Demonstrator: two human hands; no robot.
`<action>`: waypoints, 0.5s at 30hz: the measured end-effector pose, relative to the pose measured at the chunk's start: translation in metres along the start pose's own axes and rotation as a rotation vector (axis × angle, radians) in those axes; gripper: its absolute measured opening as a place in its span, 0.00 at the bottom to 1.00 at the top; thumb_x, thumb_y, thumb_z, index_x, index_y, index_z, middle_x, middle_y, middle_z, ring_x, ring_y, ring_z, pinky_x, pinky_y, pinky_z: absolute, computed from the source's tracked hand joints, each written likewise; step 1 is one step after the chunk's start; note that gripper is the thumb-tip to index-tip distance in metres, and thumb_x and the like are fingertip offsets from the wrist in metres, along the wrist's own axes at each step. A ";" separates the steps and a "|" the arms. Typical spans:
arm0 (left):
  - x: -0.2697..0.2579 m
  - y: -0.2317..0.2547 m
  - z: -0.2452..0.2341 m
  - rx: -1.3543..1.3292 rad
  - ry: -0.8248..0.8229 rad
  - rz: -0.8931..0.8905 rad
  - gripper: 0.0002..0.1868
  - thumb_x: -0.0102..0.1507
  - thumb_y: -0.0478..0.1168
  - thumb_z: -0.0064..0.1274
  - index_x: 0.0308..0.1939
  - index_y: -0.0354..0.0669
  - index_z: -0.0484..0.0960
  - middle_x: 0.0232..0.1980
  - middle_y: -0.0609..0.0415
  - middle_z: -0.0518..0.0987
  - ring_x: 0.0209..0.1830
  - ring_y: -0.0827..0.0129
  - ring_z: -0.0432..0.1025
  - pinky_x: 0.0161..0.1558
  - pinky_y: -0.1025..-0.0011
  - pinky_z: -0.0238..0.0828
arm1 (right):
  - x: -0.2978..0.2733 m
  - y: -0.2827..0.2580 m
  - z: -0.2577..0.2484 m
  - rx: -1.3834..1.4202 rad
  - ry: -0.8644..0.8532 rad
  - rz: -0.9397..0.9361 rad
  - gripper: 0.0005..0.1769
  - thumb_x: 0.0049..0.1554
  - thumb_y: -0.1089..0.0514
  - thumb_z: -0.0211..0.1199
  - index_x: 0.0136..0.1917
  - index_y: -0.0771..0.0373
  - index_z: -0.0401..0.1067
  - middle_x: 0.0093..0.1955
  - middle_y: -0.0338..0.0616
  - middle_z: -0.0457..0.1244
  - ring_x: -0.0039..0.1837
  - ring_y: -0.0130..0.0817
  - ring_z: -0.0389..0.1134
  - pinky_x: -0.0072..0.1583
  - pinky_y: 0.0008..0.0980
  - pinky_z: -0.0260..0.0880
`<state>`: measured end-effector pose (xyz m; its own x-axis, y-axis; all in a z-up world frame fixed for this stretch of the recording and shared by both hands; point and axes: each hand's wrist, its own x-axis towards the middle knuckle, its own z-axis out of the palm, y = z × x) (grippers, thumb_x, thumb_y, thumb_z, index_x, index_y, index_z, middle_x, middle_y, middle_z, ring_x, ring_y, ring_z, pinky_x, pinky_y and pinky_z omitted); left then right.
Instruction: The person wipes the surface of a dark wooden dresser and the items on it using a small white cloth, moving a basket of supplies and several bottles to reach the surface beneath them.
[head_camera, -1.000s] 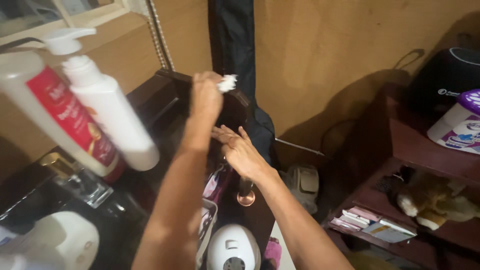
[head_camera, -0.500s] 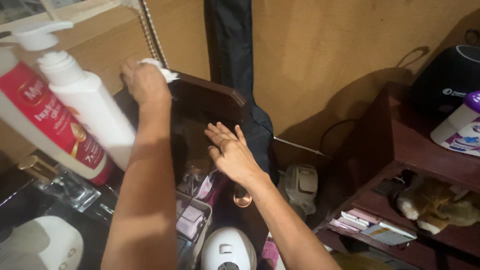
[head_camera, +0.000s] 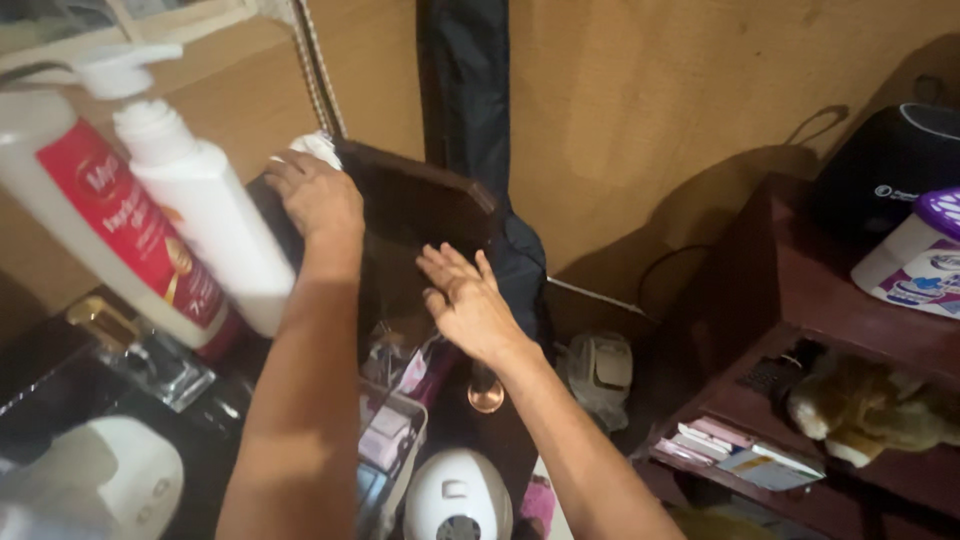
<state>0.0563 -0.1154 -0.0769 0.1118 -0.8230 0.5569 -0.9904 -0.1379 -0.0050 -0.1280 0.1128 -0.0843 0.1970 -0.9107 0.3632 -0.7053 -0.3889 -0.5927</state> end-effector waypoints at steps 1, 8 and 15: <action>-0.003 -0.001 -0.009 0.038 -0.013 -0.076 0.32 0.68 0.42 0.42 0.69 0.17 0.65 0.74 0.26 0.60 0.72 0.28 0.53 0.69 0.39 0.45 | -0.001 0.001 0.002 -0.007 -0.002 -0.002 0.29 0.59 0.57 0.54 0.73 0.62 0.66 0.81 0.44 0.53 0.85 0.38 0.43 0.81 0.51 0.29; -0.009 -0.023 -0.043 0.152 -0.297 -0.212 0.30 0.69 0.41 0.43 0.69 0.18 0.66 0.76 0.25 0.58 0.74 0.32 0.56 0.67 0.37 0.52 | -0.003 0.002 -0.001 -0.006 -0.015 -0.027 0.29 0.61 0.55 0.53 0.74 0.61 0.64 0.81 0.43 0.53 0.85 0.40 0.42 0.80 0.52 0.29; -0.033 -0.017 -0.043 0.292 -0.035 -0.027 0.30 0.67 0.41 0.43 0.68 0.19 0.67 0.72 0.26 0.64 0.70 0.29 0.60 0.63 0.38 0.57 | -0.002 0.000 0.000 -0.022 0.010 -0.004 0.29 0.61 0.54 0.53 0.74 0.59 0.65 0.81 0.42 0.53 0.85 0.39 0.43 0.81 0.50 0.30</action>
<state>0.0658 -0.0619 -0.0596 0.1454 -0.8349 0.5308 -0.9223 -0.3085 -0.2326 -0.1284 0.1144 -0.0853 0.1927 -0.9076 0.3729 -0.7192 -0.3892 -0.5756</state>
